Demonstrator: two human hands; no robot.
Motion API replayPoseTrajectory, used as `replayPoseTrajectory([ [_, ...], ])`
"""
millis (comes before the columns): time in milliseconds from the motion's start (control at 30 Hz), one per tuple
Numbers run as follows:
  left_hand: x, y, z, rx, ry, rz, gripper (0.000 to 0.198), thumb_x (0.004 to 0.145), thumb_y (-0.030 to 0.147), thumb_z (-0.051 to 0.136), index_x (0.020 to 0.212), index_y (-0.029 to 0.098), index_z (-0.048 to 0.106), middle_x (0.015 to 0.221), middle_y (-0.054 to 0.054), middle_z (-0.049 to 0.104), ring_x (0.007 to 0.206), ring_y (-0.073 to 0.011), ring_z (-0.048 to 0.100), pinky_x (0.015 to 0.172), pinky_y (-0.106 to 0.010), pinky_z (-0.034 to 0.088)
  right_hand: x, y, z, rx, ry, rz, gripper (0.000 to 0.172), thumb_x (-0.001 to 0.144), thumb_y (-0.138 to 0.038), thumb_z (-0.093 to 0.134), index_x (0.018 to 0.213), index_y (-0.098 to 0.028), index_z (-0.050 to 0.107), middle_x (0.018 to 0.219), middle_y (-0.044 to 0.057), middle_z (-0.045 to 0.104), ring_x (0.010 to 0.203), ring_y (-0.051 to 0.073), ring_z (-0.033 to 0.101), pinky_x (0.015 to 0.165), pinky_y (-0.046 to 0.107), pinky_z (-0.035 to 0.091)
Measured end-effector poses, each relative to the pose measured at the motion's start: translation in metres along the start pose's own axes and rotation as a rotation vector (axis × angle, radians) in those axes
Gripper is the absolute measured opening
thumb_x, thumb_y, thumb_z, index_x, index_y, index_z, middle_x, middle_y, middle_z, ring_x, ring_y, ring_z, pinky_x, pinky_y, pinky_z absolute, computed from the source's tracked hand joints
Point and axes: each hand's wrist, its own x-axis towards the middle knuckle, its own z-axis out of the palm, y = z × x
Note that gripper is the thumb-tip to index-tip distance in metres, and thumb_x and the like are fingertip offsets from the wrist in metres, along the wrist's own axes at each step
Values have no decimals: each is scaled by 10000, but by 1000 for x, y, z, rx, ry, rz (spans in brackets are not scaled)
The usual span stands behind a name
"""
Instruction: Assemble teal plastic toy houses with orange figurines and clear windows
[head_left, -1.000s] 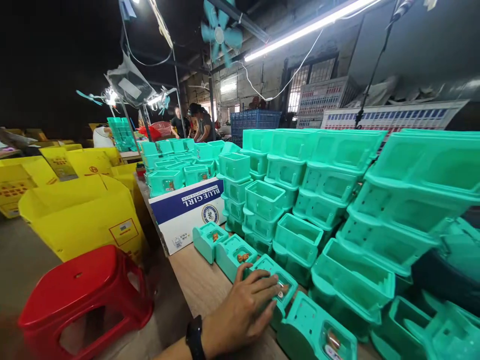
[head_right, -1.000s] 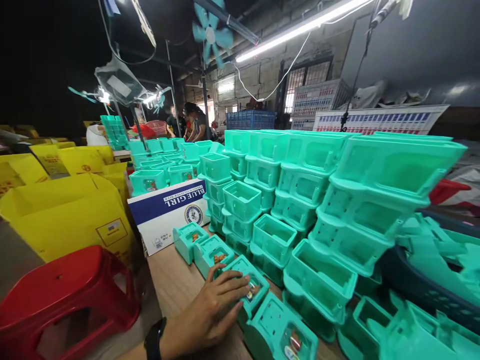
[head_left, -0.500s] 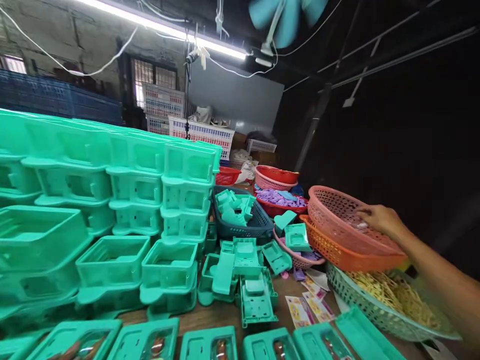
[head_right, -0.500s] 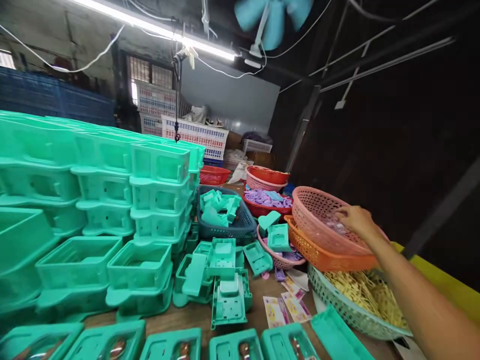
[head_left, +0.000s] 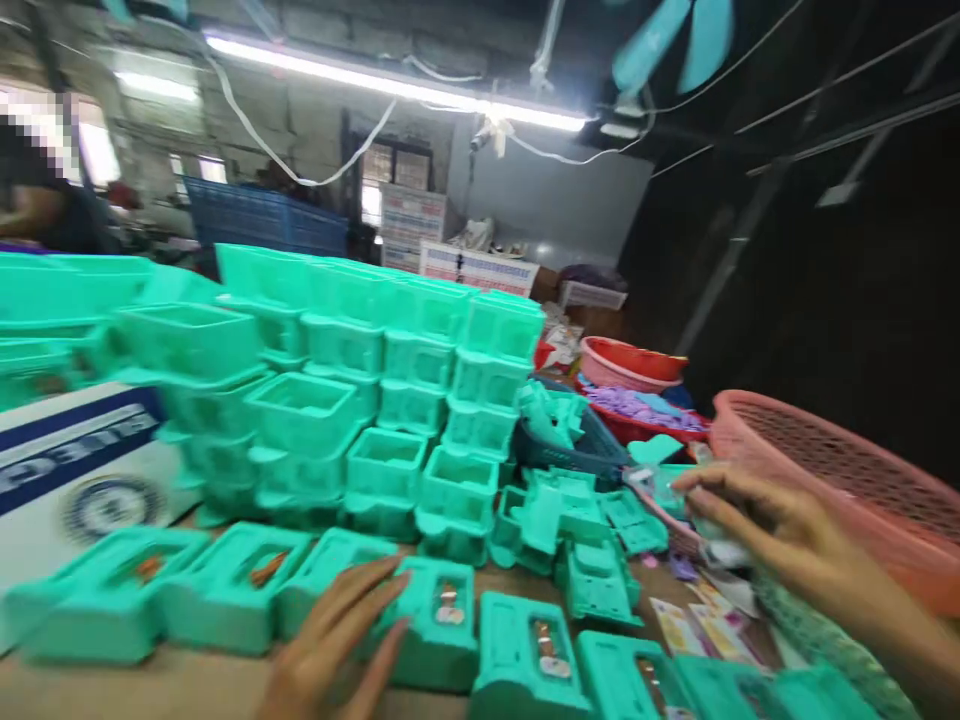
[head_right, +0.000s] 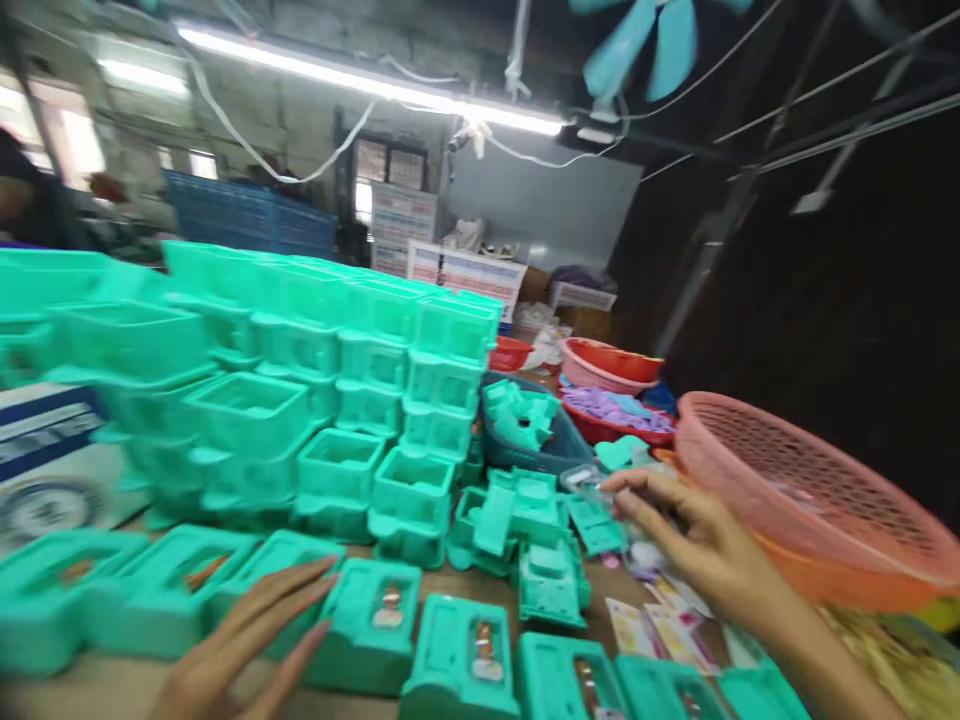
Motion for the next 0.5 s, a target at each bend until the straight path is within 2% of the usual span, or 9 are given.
replayPoseTrajectory([
  [67,8,32,3,-323,-88,-250,321,957,432,685,1254,330,749,1278,-48,761,1183,-283,725,1035,-383,612,-11,-42,45,60,-148,-155,399,930,-631,632,869,-275,802,788,46,791,687,210,773,588,212,624],
  [133,18,55,7,-708,-89,-587,475,924,587,697,1247,242,741,1203,-109,775,1064,-272,760,905,-364,659,-19,-78,85,124,-280,-301,308,988,-527,601,906,-295,788,797,17,793,671,176,768,595,182,621],
  [167,22,61,6,-882,-109,-720,587,865,651,741,1244,202,733,1150,-127,777,983,-266,768,825,-364,672,-22,-92,102,159,-337,-369,283,1008,-482,583,920,-298,780,798,8,792,674,163,767,610,170,618],
  [200,25,65,4,-995,-83,-799,675,762,684,822,1179,157,748,991,-118,783,831,-239,764,731,-342,669,-23,-104,118,194,-386,-430,273,1025,-445,562,930,-299,773,801,3,791,687,153,767,626,161,616],
  [267,26,63,-8,-1156,23,-902,723,611,652,936,1048,107,751,742,-53,725,591,-157,676,595,-282,615,-23,-122,146,252,-437,-506,259,1037,-402,544,960,-299,769,825,4,797,715,147,772,650,156,615],
  [333,22,55,-27,-1225,183,-955,673,543,555,997,953,93,729,631,-9,671,506,-115,607,548,-248,566,-22,-135,169,260,-412,-487,230,1022,-401,572,1080,-300,770,915,20,818,767,163,788,664,165,622],
  [400,16,44,-46,-1238,367,-984,620,526,468,1013,916,109,692,624,-4,678,531,-131,629,563,-255,566,-22,-144,189,232,-321,-435,267,1003,-410,605,1183,-289,761,1007,44,827,798,186,800,676,187,635],
  [500,7,29,-66,-1244,605,-1033,595,509,398,1008,881,163,606,684,-30,733,651,-194,716,658,-302,599,-28,-153,218,196,-203,-463,251,994,-382,617,1145,-275,787,1041,55,826,807,211,804,734,244,657],
])
